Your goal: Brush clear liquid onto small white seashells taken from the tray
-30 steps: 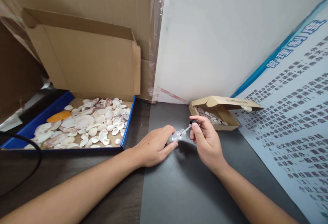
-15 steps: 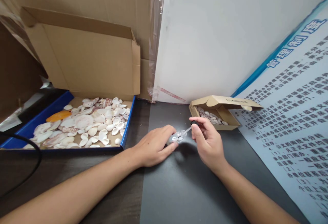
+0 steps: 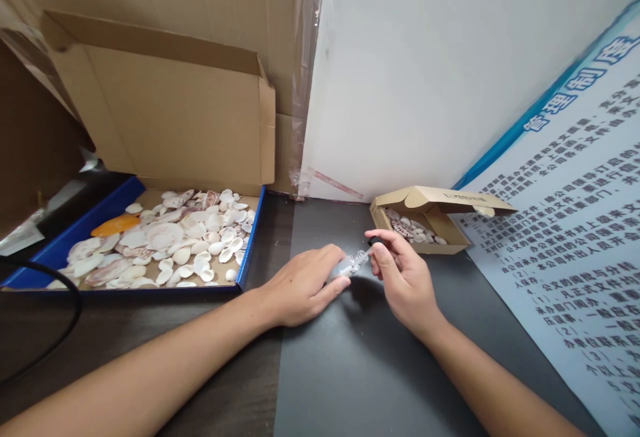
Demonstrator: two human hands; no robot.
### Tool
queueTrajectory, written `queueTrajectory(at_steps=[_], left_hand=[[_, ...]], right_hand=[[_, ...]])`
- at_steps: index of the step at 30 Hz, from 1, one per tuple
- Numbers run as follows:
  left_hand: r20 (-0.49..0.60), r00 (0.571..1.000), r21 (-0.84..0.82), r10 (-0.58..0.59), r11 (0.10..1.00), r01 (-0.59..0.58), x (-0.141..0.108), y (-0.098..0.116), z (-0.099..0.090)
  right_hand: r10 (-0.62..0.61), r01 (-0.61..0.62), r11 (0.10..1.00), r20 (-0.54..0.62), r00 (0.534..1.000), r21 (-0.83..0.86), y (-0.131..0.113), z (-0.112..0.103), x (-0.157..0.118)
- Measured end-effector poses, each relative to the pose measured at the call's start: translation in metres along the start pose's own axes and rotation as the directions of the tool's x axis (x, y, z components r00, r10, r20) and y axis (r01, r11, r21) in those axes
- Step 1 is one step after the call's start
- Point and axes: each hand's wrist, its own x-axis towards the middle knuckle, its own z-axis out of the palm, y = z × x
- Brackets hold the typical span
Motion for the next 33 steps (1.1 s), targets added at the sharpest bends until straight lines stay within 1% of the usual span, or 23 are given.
queueTrajectory(at_steps=[6, 10, 13, 18, 23, 26, 29, 33], left_hand=[[-0.006, 1.0, 0.029, -0.005, 1.0, 0.005, 0.001, 0.0, 0.0], [-0.004, 1.0, 0.036, -0.027, 0.999, 0.027, 0.002, 0.001, 0.0], [-0.014, 0.998, 0.055, -0.068, 0.996, 0.069, 0.003, 0.0, 0.001], [-0.052, 0.988, 0.123, -0.148, 0.98, 0.153, 0.006, -0.003, 0.003], [-0.052, 0.983, 0.148, -0.174, 0.972, 0.18, 0.006, -0.003, 0.004], [-0.087, 0.977, 0.138, -0.193, 0.969, 0.203, 0.006, -0.005, 0.004], [-0.151, 0.955, 0.116, -0.256, 0.955, 0.274, 0.011, -0.008, 0.005], [-0.228, 0.919, 0.128, -0.322, 0.926, 0.356, 0.023, -0.014, 0.007]], right_hand=[[0.007, -0.012, 0.995, -0.048, 0.999, -0.098, -0.003, 0.0, 0.002], [0.014, -0.021, 0.995, -0.074, 0.997, -0.099, -0.004, 0.0, 0.003], [0.042, -0.046, 0.998, -0.098, 0.994, -0.045, -0.004, 0.0, 0.004], [0.092, -0.078, 0.992, -0.146, 0.985, 0.098, -0.004, -0.001, 0.008], [0.173, -0.126, 0.955, -0.16, 0.972, 0.267, 0.0, -0.002, 0.012], [0.192, -0.128, 0.937, -0.173, 0.966, 0.326, 0.005, -0.003, 0.014], [0.187, -0.12, 0.931, -0.167, 0.968, 0.344, 0.01, -0.001, 0.014], [0.171, -0.118, 0.925, -0.117, 0.978, 0.362, 0.013, 0.007, 0.011]])
